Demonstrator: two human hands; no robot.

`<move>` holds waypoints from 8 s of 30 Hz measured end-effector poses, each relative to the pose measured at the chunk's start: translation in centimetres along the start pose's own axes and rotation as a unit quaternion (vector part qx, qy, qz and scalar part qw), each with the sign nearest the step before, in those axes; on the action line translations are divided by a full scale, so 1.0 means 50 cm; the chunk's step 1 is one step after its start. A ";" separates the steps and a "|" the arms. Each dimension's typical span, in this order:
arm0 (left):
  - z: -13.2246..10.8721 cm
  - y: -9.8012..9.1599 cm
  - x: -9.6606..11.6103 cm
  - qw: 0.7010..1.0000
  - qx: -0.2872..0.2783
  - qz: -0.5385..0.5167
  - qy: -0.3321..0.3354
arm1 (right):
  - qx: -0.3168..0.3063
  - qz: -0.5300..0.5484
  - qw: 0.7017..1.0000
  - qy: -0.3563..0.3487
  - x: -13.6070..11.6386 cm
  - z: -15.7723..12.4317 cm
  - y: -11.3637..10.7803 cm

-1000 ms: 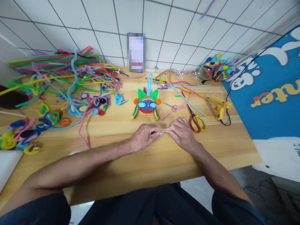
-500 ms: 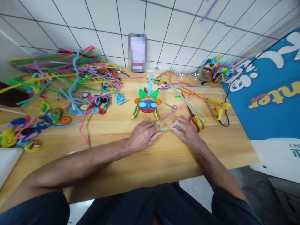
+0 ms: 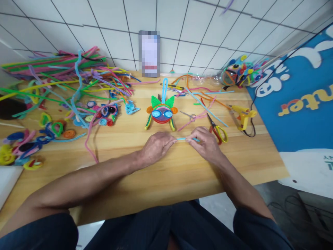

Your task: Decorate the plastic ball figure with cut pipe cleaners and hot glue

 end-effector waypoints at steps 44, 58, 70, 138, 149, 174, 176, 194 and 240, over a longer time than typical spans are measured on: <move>0.005 0.003 -0.019 0.986 0.073 -0.112 -0.096 | 0.018 0.053 0.998 0.020 0.030 -0.005 0.045; 0.011 0.005 0.001 0.995 0.068 0.059 0.053 | -0.005 0.051 0.997 0.059 0.021 -0.003 0.063; 0.014 -0.019 0.013 0.990 0.076 0.062 0.098 | 0.061 -0.017 0.998 -0.004 -0.004 -0.018 0.050; 0.004 -0.084 -0.216 0.929 0.261 -0.141 -0.220 | 0.030 -0.011 0.999 0.016 -0.013 0.208 0.030; 0.022 -0.081 -0.201 0.916 0.252 -0.227 -0.216 | 0.034 -0.019 0.999 0.010 -0.007 0.201 0.051; 0.023 -0.077 -0.198 0.901 0.276 -0.250 -0.221 | 0.072 -0.062 0.995 -0.042 -0.028 0.177 0.072; 0.023 -0.078 -0.198 0.901 0.277 -0.251 -0.220 | 0.074 -0.064 0.994 -0.039 -0.026 0.176 0.074; 0.024 -0.077 -0.196 0.896 0.279 -0.262 -0.224 | 0.079 -0.071 0.994 -0.037 -0.031 0.169 0.084; 0.025 -0.080 -0.191 0.894 0.272 -0.279 -0.222 | 0.094 -0.073 0.993 0.015 -0.046 0.182 0.086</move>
Point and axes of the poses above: each hand's wrist, its own z-axis towards the middle knuckle, its own y-axis out of the palm, x = y × z, the point moved 6 cm from there along z, towards the middle knuckle, and after that the axes turned 14 degrees about y, right-handed, at the moved point
